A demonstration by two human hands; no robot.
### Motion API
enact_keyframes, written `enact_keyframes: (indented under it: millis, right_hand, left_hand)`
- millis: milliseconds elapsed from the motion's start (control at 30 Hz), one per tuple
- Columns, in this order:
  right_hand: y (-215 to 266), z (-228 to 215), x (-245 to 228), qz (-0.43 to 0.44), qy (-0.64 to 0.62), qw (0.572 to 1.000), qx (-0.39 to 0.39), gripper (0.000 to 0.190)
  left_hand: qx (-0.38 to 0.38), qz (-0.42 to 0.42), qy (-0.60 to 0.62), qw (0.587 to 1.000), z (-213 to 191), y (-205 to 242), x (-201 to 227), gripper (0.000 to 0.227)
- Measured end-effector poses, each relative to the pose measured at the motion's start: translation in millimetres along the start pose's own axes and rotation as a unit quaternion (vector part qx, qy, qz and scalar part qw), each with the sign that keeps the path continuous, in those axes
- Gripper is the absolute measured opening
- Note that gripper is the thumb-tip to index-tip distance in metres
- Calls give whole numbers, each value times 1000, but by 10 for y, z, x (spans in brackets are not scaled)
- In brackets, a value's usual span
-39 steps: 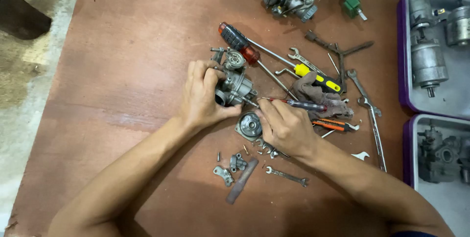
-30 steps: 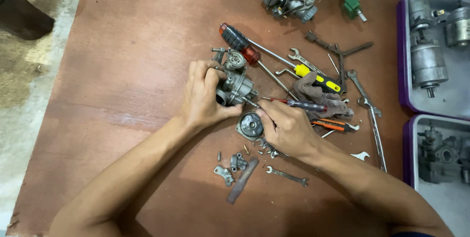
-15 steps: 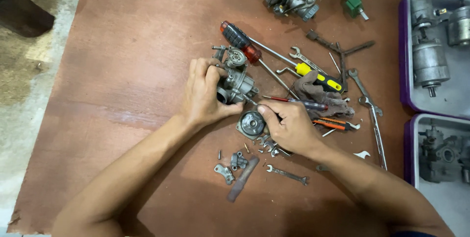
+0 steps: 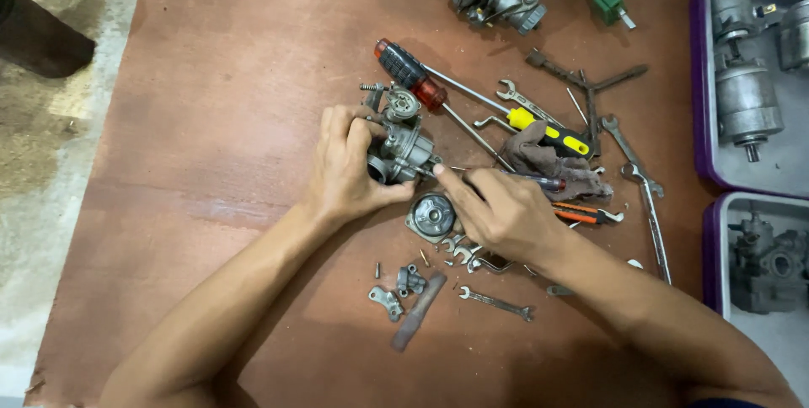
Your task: The person disassembles a carburetor on a workbench using a screwdriver and wrenches. They remove screws and small components, placing them on the table, and manipulate the carburetor body to access internal parts.
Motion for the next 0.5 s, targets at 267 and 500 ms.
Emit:
enact_keyframes:
  millis: [267, 500]
  right_hand:
    - [-207, -52, -57, 19, 4, 1000, 16, 23]
    - [-236, -52, -4, 135, -144, 980, -17, 20]
  left_hand:
    - [20, 6, -15, 1000, 20, 44, -27, 63]
    - [13, -12, -18, 1000, 15, 23, 6, 63]
Point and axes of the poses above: each hand's wrist, its own y-axis away from the middle knuckle, its own z-axis out of the palm, x = y × z, the point moved 5 cm from there along -y, towards the middle knuckle, and after that the axes turned 9 degrees about x, right-handed, at the moved point
